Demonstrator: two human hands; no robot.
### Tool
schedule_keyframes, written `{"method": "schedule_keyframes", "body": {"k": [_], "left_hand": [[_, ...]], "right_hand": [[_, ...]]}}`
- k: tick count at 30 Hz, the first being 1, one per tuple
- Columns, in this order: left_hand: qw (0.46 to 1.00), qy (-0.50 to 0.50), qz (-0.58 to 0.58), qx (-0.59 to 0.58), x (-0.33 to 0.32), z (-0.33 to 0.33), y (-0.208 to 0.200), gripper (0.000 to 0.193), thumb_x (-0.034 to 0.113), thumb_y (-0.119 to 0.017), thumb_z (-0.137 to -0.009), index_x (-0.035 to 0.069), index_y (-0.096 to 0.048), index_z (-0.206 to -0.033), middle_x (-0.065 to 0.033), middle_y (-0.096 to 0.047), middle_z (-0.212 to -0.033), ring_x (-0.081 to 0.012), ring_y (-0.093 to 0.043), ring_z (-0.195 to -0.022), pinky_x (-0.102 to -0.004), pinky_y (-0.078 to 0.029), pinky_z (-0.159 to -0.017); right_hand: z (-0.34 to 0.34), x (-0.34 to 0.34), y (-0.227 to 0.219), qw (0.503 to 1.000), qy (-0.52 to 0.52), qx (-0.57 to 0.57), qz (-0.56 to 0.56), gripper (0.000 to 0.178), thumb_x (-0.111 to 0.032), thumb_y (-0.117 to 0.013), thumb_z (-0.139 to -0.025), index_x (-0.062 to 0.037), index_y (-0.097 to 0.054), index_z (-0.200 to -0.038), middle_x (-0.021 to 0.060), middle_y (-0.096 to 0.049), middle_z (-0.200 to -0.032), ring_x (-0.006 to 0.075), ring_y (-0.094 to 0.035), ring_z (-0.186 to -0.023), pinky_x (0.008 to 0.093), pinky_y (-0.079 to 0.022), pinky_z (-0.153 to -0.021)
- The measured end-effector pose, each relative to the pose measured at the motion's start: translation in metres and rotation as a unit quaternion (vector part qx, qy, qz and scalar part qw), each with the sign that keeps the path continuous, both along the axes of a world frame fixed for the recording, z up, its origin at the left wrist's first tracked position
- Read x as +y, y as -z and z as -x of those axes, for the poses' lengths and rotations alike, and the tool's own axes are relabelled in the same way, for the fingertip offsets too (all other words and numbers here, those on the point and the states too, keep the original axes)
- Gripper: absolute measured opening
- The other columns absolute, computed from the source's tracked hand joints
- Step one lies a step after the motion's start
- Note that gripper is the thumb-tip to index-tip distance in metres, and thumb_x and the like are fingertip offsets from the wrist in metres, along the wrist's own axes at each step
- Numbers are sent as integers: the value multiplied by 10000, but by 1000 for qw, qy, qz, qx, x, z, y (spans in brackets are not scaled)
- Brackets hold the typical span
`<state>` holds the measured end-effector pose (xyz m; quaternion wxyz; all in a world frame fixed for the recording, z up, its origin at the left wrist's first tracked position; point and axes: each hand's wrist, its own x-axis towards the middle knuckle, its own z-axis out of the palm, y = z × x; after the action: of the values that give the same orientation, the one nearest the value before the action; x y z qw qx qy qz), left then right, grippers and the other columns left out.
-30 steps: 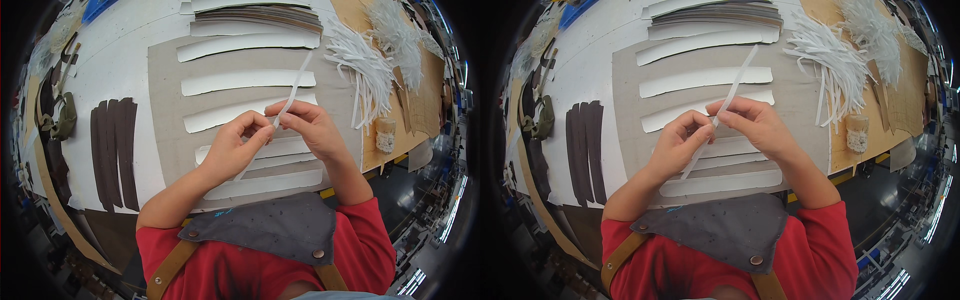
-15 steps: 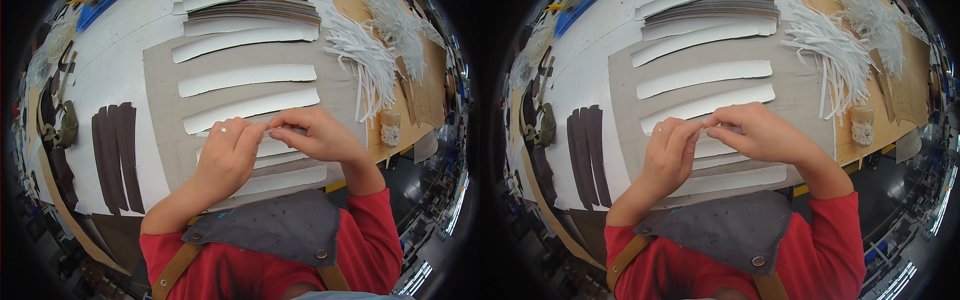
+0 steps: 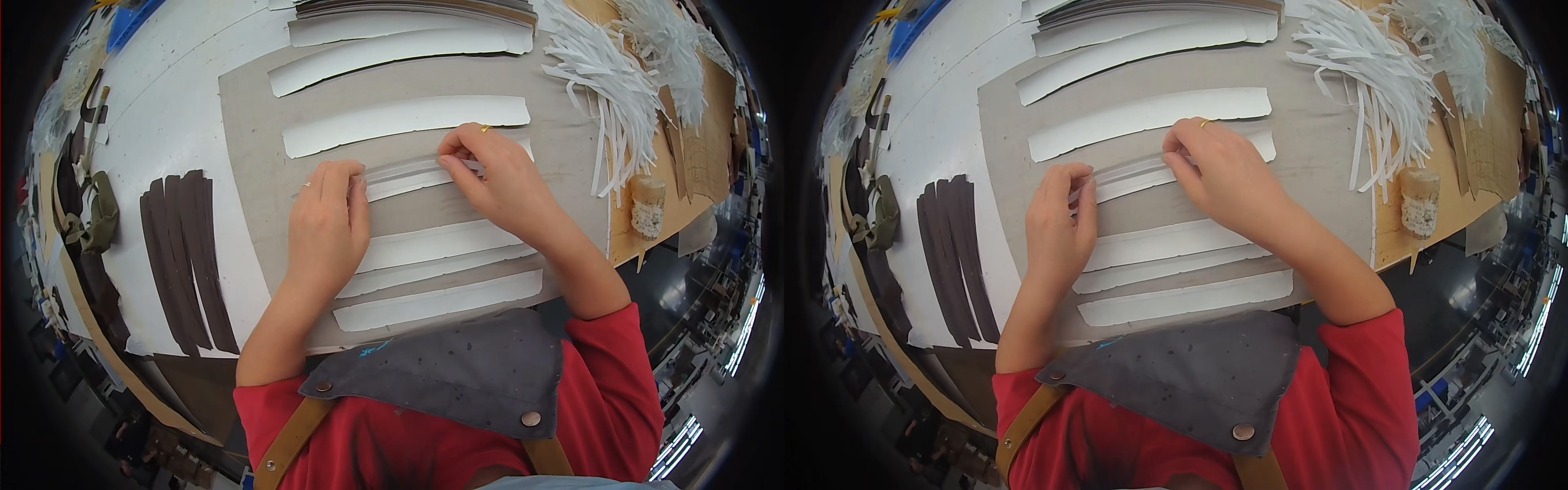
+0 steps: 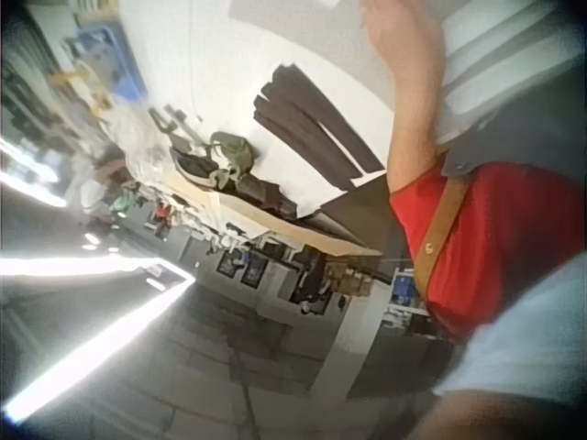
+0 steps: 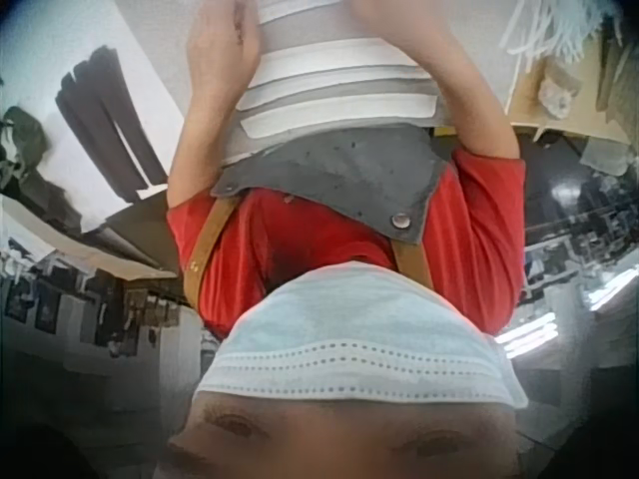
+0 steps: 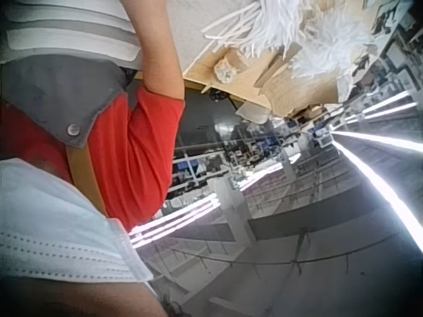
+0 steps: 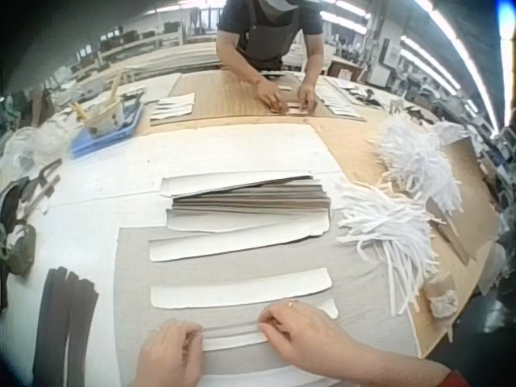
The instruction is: The person applies glue from a bottle to white leather strips, then folds the strips by hand as part of an assembly task.
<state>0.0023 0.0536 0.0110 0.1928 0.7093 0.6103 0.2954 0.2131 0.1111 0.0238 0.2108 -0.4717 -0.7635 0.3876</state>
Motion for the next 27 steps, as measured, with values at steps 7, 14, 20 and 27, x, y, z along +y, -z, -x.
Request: {"method": "schedule_keyframes", "body": {"k": [7, 14, 20, 27], "left_hand": [[999, 1, -8, 40, 4, 1, 6, 121, -21, -601, -847, 6, -550, -953, -126, -599, -845, -271, -609, -769, -349, -502, -673], [999, -11, -18, 37, 5, -1, 7, 124, -31, -599, -844, 16, -556, -950, -112, -599, -832, -261, -599, -728, -343, -488, -637], [996, -15, -23, 83, 4, -3, 5, 128, -32, -608, -825, 35, -560, -923, -83, -596, -805, -240, -590, -695, -340, -464, -607], [995, -17, -29, 96, 5, -4, 6, 142, -28, -610, -806, 46, -552, -912, -76, -587, -792, -247, -585, -694, -350, -446, -613]], "right_hand": [[8, 0, 15, 995, 7, -26, -95, 84, -52, -590, -854, -13, -519, -828, 120, -569, -765, 306, -567, -709, 397, -465, -626], [8, 1, 15, 992, 7, -58, -111, 58, -34, -621, -857, -18, -566, -854, 95, -598, -781, 229, -598, -665, 314, -492, -587], [8, 2, 12, 994, -3, -54, -96, 79, -46, -588, -848, -11, -529, -809, 122, -565, -759, 304, -572, -705, 397, -471, -631], [10, 2, 13, 993, -6, -63, -103, 75, -46, -577, -852, -10, -523, -813, 125, -562, -755, 309, -570, -703, 405, -469, -634]]}}
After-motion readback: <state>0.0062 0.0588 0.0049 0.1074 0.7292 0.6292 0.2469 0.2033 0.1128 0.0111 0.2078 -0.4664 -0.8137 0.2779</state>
